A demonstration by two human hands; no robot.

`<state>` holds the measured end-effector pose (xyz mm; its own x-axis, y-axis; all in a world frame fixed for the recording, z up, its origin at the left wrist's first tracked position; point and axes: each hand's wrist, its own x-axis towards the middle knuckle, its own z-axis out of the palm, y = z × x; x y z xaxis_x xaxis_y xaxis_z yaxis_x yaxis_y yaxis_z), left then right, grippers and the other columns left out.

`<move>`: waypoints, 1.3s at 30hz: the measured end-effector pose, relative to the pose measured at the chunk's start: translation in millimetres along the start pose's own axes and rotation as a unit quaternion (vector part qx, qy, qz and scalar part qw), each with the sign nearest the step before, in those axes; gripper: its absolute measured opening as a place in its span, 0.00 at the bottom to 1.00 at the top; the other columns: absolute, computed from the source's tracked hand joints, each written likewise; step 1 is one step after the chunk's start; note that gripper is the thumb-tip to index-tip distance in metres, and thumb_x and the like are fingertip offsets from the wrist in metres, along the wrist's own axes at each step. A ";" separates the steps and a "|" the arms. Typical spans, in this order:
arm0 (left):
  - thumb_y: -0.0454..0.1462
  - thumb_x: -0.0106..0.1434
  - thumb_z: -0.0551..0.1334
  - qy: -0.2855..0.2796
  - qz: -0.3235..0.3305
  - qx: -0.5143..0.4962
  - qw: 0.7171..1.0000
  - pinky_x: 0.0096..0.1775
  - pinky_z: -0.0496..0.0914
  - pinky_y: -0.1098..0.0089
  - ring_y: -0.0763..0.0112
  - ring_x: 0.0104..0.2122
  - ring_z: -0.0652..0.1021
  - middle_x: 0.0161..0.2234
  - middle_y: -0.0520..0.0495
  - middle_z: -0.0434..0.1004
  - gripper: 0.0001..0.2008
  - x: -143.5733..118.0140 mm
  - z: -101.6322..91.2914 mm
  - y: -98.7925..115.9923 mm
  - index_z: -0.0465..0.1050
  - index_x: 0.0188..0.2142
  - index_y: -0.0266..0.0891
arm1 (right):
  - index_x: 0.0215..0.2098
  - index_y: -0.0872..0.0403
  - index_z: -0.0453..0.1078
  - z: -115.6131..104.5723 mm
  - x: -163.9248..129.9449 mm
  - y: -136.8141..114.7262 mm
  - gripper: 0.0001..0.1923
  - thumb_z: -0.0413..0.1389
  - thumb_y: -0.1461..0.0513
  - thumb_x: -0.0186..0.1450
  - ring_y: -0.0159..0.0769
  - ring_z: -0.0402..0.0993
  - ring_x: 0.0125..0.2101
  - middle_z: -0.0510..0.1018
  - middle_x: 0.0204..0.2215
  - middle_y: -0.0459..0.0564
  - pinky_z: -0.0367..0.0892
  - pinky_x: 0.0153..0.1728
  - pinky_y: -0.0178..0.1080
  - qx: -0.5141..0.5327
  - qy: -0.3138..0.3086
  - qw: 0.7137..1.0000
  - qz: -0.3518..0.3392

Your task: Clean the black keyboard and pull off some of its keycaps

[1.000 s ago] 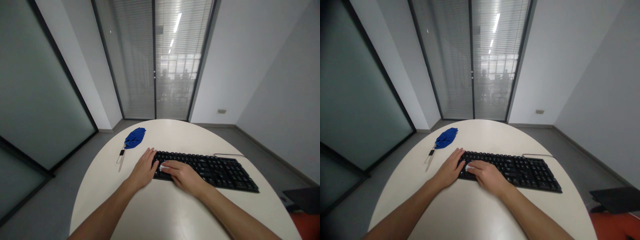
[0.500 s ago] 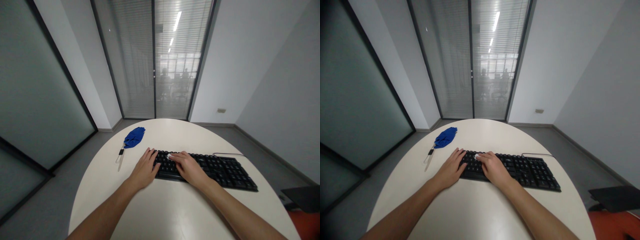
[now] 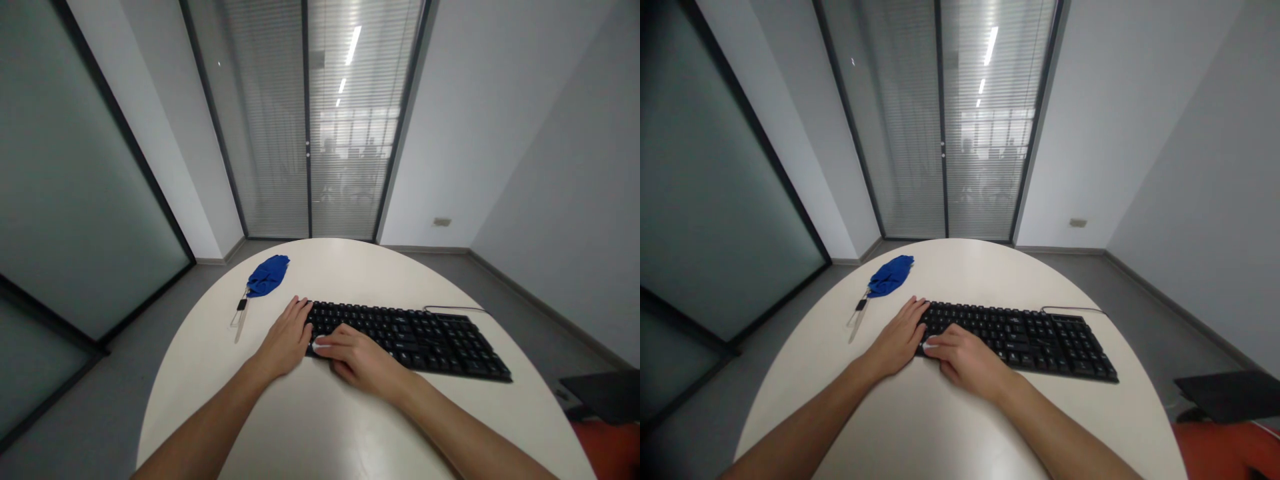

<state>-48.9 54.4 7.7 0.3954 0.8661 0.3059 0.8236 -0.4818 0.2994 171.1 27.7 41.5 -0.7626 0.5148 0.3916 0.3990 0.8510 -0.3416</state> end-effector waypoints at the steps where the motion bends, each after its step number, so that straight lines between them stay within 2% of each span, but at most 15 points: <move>1: 0.37 0.72 0.48 0.000 -0.001 -0.001 1.000 0.68 0.53 0.54 0.59 0.70 0.52 0.68 0.39 0.57 0.24 0.3 0.4 -0.5 0.58 0.66 0.33 | 0.53 0.52 0.75 1.2 0.4 -0.5 0.23 0.53 0.72 0.63 0.38 0.71 0.46 0.79 0.52 0.49 0.70 0.50 0.41 0.001 -0.002 1.000 -0.006; 8: 0.35 0.71 0.47 0.002 -0.003 -0.026 1.000 0.67 0.55 0.52 0.60 0.70 0.52 0.67 0.39 0.58 0.25 -0.9 -0.7 -1.4 0.57 0.66 0.34 | 0.58 0.51 0.72 7.3 -2.1 1.2 0.20 0.51 0.69 0.70 0.39 0.70 0.48 0.78 0.54 0.50 0.69 0.52 0.42 -0.029 0.004 0.999 -0.025; 12: 0.35 0.71 0.48 -0.004 -0.011 -0.028 1.000 0.67 0.55 0.53 0.60 0.69 0.53 0.67 0.40 0.59 0.25 -0.7 -4.1 -2.4 0.56 0.66 0.33 | 0.60 0.52 0.69 14.7 -1.5 0.7 0.21 0.51 0.69 0.70 0.40 0.68 0.50 0.76 0.56 0.52 0.69 0.53 0.44 -0.064 0.014 0.997 -0.037; 20: 0.37 0.72 0.49 0.006 -0.012 -0.046 0.999 0.67 0.55 0.53 0.60 0.69 0.55 0.66 0.41 0.60 0.24 -0.8 -3.4 -6.1 0.57 0.66 0.36 | 0.49 0.51 0.77 1.7 0.3 3.2 0.15 0.54 0.67 0.68 0.38 0.71 0.44 0.81 0.47 0.49 0.70 0.48 0.41 -0.038 -0.004 0.997 -0.061; 25: 0.39 0.72 0.51 0.008 -0.016 -0.049 0.999 0.67 0.56 0.54 0.59 0.69 0.55 0.66 0.40 0.60 0.24 -1.9 -4.3 -5.0 0.57 0.65 0.35 | 0.51 0.53 0.76 -5.0 -0.4 8.0 0.20 0.51 0.72 0.66 0.39 0.71 0.46 0.80 0.49 0.51 0.71 0.49 0.43 -0.054 0.030 0.998 -0.018; 32: 0.40 0.71 0.52 0.008 -0.013 -0.052 0.999 0.67 0.55 0.53 0.59 0.68 0.56 0.66 0.40 0.61 0.25 -2.6 -5.6 -5.8 0.57 0.65 0.37 | 0.50 0.49 0.77 -20.5 -3.7 17.7 0.22 0.51 0.73 0.66 0.38 0.73 0.45 0.81 0.48 0.50 0.71 0.49 0.43 -0.076 0.012 0.997 0.027; 39: 0.40 0.71 0.52 0.008 -0.015 -0.059 0.998 0.67 0.55 0.53 0.59 0.68 0.56 0.66 0.41 0.61 0.25 -2.9 -6.0 -6.7 0.58 0.65 0.38 | 0.54 0.48 0.75 -29.7 -16.9 49.3 0.26 0.49 0.75 0.64 0.42 0.73 0.47 0.79 0.51 0.48 0.72 0.50 0.48 -0.145 0.044 0.981 0.118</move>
<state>-58.0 54.4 10.2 0.3641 0.8788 0.3083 0.7809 -0.4685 0.4132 218.8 64.1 43.4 -0.5897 0.6972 0.4076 0.6974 0.6941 -0.1784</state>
